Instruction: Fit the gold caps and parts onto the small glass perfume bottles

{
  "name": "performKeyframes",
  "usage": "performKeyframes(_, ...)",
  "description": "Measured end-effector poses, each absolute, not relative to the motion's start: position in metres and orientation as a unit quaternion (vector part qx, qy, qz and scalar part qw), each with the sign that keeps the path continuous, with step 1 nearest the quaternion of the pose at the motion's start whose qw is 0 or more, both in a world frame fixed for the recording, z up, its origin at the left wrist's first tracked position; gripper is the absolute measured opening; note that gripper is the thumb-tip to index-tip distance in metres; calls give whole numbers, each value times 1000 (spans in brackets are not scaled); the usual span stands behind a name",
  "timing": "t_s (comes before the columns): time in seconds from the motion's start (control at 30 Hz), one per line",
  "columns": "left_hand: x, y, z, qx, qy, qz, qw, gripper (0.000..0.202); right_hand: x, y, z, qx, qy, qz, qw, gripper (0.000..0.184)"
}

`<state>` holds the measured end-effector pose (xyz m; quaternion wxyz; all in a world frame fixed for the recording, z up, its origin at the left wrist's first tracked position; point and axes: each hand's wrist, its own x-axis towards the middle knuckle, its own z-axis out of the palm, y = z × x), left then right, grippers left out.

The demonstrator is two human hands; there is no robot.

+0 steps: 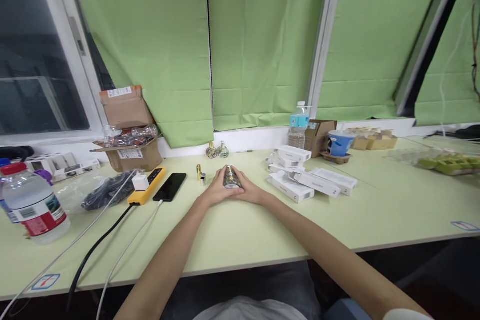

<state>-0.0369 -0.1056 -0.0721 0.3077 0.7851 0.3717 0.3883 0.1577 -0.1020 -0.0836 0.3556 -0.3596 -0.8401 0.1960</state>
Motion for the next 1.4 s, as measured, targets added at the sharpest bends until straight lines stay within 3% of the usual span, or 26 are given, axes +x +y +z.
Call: performKeyframes(1.4, -41, -104, -68, 753, 365, 389, 386, 137, 161, -91, -91, -366, -836, 191, 362, 121)
